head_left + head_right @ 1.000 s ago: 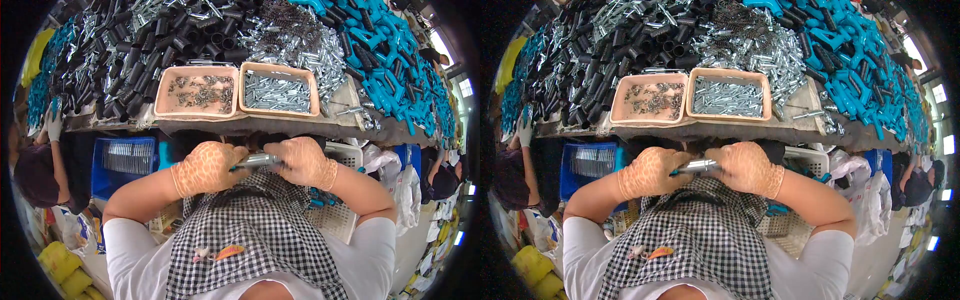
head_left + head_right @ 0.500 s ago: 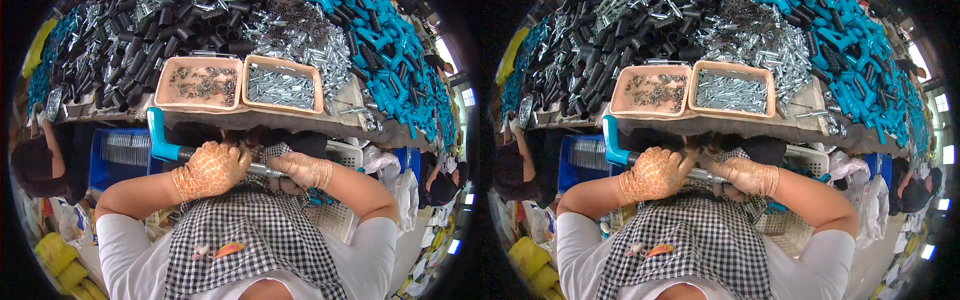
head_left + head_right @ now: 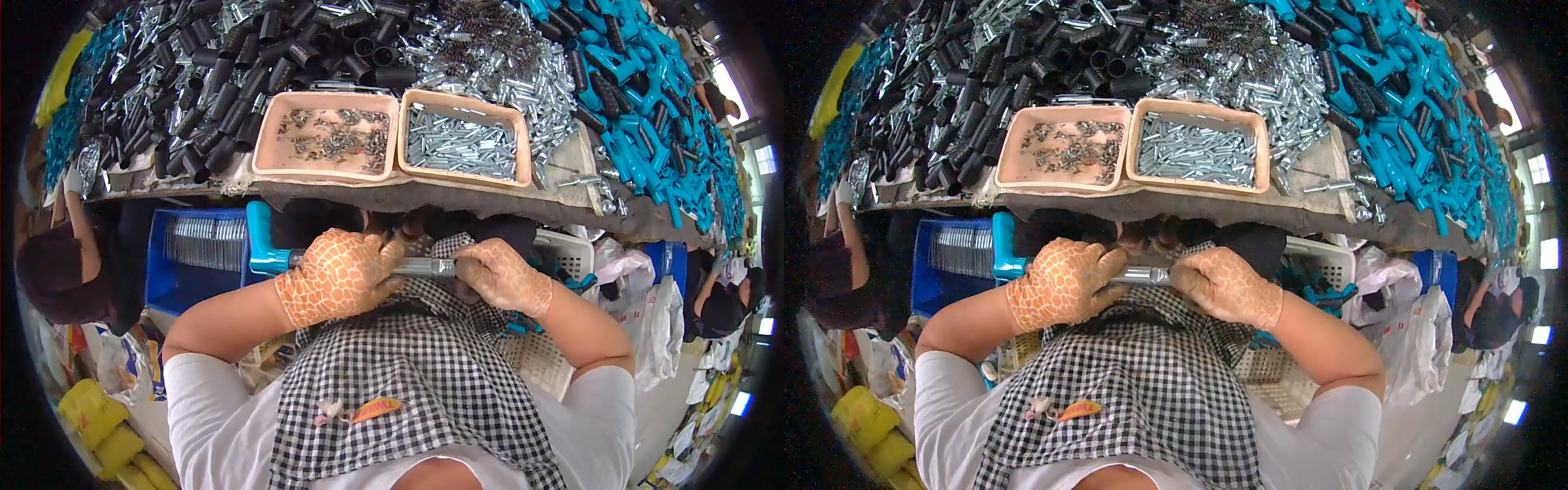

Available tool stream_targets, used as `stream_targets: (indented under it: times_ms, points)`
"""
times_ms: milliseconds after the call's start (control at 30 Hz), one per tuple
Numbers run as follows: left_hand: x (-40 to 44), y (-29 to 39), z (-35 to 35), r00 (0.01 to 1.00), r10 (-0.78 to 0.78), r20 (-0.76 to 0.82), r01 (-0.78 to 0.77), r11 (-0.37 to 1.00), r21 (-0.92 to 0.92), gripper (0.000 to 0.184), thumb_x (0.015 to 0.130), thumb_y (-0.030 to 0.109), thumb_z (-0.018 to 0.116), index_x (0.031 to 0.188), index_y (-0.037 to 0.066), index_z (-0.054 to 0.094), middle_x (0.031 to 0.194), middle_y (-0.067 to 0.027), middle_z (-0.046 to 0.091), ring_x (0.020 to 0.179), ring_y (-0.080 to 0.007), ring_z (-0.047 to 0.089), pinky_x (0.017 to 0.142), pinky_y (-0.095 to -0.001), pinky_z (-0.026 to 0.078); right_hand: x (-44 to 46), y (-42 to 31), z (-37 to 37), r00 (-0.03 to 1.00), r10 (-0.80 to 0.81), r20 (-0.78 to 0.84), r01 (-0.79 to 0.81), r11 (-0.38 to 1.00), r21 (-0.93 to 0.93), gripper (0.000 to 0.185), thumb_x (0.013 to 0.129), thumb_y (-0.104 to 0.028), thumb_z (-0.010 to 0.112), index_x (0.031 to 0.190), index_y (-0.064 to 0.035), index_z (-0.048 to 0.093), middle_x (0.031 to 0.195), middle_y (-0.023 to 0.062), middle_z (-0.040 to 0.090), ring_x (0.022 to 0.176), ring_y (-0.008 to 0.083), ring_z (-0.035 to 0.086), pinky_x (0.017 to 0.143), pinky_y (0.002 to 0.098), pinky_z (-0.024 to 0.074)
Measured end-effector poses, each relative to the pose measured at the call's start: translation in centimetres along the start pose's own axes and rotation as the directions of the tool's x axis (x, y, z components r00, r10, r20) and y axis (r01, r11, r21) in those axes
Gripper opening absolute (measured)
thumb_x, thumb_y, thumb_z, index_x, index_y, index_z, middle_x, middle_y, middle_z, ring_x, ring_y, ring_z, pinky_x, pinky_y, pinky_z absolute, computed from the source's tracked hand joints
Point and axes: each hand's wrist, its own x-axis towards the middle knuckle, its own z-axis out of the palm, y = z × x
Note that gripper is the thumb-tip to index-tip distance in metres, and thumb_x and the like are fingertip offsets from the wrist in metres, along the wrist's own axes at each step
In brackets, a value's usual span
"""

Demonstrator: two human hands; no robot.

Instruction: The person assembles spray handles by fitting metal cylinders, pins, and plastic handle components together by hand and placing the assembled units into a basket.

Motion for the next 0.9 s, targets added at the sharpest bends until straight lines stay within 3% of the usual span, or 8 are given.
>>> stream_targets:
  times_ms: [167,200,267,367,467,667,833,900]
  points:
    - [-0.3,-0.6,0.4,0.999,-0.028,0.035,0.033,0.989,-0.146,0.038,0.081,0.030,0.075,0.105,0.004,0.063,0.074,-0.0155,0.062,0.065,-0.0363,0.064,0.059,-0.0475,0.051,0.3,0.5,0.9,0.915,-0.378,-0.143,0.277,0.845,-0.457,0.040,0.079,-0.025,0.077,0.109,-0.0018,0.065,0.099,0.0188,0.071,0.086,0.0359,0.070,0.073,0.0452,0.0558]
    - [-0.2,-0.5,0.3,0.999,-0.030,0.032,0.034,0.991,-0.128,0.038,0.080,0.030,0.075,0.105,0.004,0.063,0.074,-0.0157,0.062,0.066,-0.0363,0.064,0.059,-0.0476,0.051,0.9,1.0,1.5,0.898,-0.395,-0.192,0.321,0.888,-0.328,0.040,0.080,-0.029,0.077,0.107,-0.0019,0.065,0.096,0.0188,0.071,0.084,0.0355,0.070,0.073,0.0443,0.0565]
    - [0.0,-0.2,0.0,0.999,-0.029,0.032,0.032,0.995,-0.094,0.038,0.080,0.030,0.075,0.106,0.004,0.063,0.074,-0.0160,0.062,0.066,-0.0364,0.064,0.060,-0.0476,0.051,0.4,0.4,-0.4,0.993,0.079,0.089,-0.089,0.990,0.107,0.041,0.081,-0.030,0.076,0.108,-0.0020,0.066,0.094,0.0187,0.071,0.083,0.0358,0.070,0.073,0.0446,0.0566]
    - [-0.2,0.1,-0.3,0.999,-0.013,0.030,0.014,1.000,-0.027,0.039,0.080,0.030,0.075,0.107,0.004,0.063,0.075,-0.0165,0.063,0.067,-0.0365,0.064,0.060,-0.0477,0.051,0.1,0.3,-0.6,0.989,0.108,0.105,-0.115,0.991,0.062,0.043,0.082,-0.033,0.076,0.110,-0.0022,0.066,0.092,0.0188,0.071,0.081,0.0356,0.070,0.072,0.0428,0.0566]
    - [-0.4,-0.3,0.1,0.999,-0.029,0.030,0.032,0.997,-0.075,0.040,0.081,0.030,0.076,0.109,0.004,0.063,0.075,-0.0159,0.062,0.067,-0.0364,0.064,0.060,-0.0475,0.052,0.3,-1.8,0.1,0.925,-0.361,-0.116,0.257,0.822,-0.508,0.045,0.079,-0.027,0.078,0.114,-0.0014,0.066,0.097,0.0201,0.071,0.085,0.0348,0.071,0.072,0.0395,0.0566]
    - [-0.2,-0.3,0.0,0.998,-0.040,0.058,0.044,0.996,-0.078,0.041,0.082,0.030,0.075,0.110,0.003,0.064,0.076,-0.0156,0.063,0.068,-0.0364,0.065,0.061,-0.0477,0.052,0.1,2.0,1.2,0.993,-0.046,-0.108,0.045,0.999,-0.006,0.027,0.079,-0.021,0.076,0.099,-0.0019,0.072,0.083,0.0185,0.070,0.070,0.0362,0.069,0.063,0.0440,0.0550]
    - [-0.3,-0.7,0.6,0.998,-0.034,0.050,0.038,0.995,-0.091,0.040,0.082,0.031,0.075,0.109,0.002,0.065,0.076,-0.0165,0.064,0.067,-0.0365,0.066,0.061,-0.0476,0.053,0.9,-0.3,2.0,0.755,-0.566,-0.331,0.339,0.769,-0.542,0.022,0.080,-0.021,0.074,0.089,-0.0011,0.070,0.072,0.0153,0.067,0.065,0.0376,0.066,0.061,0.0443,0.0543]
    - [-0.4,-0.6,0.8,0.999,-0.024,0.039,0.027,0.995,-0.095,0.040,0.082,0.031,0.075,0.108,0.002,0.065,0.075,-0.0166,0.064,0.066,-0.0367,0.066,0.061,-0.0475,0.053,1.0,0.3,2.3,0.921,-0.254,-0.295,0.196,0.958,-0.211,0.029,0.079,-0.025,0.077,0.095,-0.0022,0.069,0.074,0.0151,0.068,0.066,0.0381,0.066,0.062,0.0445,0.0545]
